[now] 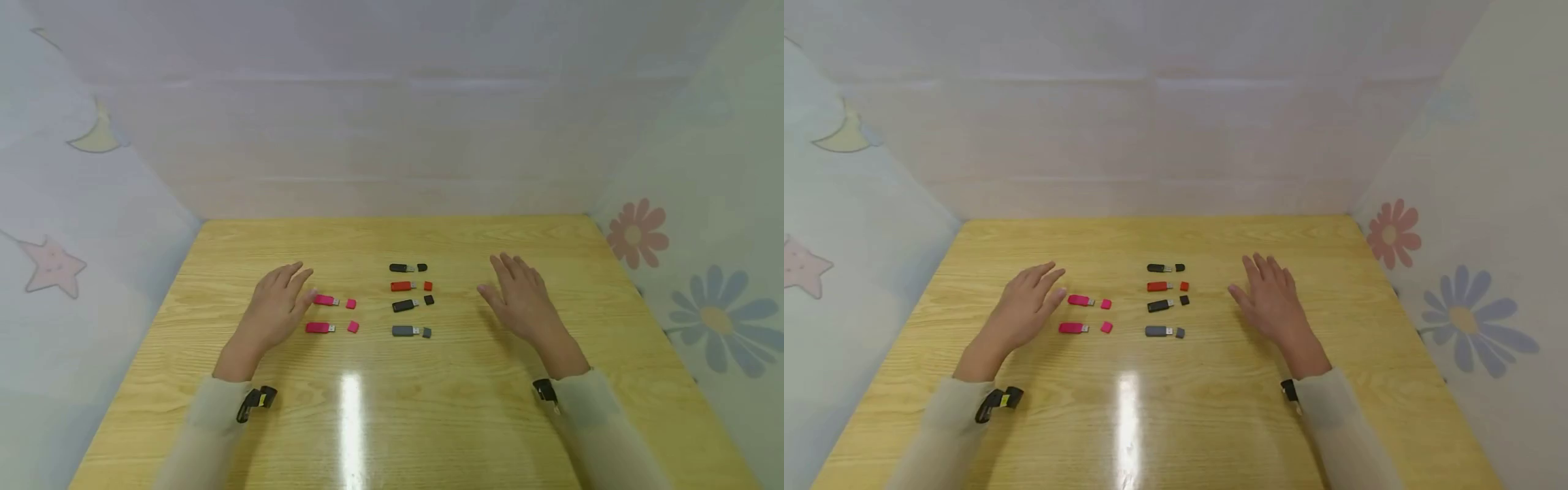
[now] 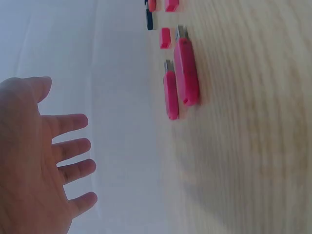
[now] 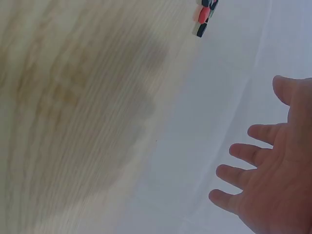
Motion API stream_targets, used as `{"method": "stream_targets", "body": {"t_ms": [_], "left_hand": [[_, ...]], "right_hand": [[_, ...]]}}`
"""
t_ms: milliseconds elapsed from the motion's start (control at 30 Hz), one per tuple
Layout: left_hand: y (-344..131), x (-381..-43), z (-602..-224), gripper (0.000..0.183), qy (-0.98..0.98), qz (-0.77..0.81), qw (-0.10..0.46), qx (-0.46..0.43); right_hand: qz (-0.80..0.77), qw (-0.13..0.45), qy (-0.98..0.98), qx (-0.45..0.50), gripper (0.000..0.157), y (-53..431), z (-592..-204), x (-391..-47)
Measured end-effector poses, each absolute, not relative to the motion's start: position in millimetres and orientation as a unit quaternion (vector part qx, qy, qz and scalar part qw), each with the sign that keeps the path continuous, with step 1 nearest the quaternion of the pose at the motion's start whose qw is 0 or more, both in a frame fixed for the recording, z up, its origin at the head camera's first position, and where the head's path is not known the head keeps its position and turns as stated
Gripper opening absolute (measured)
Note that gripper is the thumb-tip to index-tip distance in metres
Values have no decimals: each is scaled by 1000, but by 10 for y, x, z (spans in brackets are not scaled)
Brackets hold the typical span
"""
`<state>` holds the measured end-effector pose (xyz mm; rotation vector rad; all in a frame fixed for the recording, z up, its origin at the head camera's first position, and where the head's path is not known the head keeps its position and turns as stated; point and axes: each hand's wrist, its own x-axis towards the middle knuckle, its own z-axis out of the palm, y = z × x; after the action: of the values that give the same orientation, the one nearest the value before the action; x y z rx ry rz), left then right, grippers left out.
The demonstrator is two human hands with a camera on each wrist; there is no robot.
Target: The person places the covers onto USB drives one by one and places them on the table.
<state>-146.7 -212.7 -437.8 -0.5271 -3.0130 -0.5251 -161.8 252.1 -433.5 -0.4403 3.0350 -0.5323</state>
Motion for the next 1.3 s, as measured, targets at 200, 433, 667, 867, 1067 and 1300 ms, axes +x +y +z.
{"method": "stream_targets", "body": {"t_ms": [200, 433, 667, 867, 1067, 1300], "left_hand": [[-2009, -1392, -4412, 62, -970, -166, 15, -179], [-1870, -1338, -4456, 60, -965, -171, 9, -201], [-1779, -1305, -4503, 56, -961, -161, 12, -223], [-1683, -1277, -4528, 52, -959, -146, 11, -242], [-1602, -1267, -4529, 47, -956, -141, 9, -256], [-1506, -1253, -4571, 47, -956, -127, 6, -266]], "right_hand": [[-171, 23, 974, -149, 76, 2449, -4322, -1563], [-171, 25, 972, -159, 74, 2420, -4355, -1518], [-177, 40, 969, -169, 72, 2379, -4370, -1488], [-173, 46, 967, -180, 72, 2330, -4394, -1457], [-162, 38, 968, -187, 70, 2289, -4387, -1433], [-155, 40, 968, -192, 69, 2257, -4386, -1390]]}}
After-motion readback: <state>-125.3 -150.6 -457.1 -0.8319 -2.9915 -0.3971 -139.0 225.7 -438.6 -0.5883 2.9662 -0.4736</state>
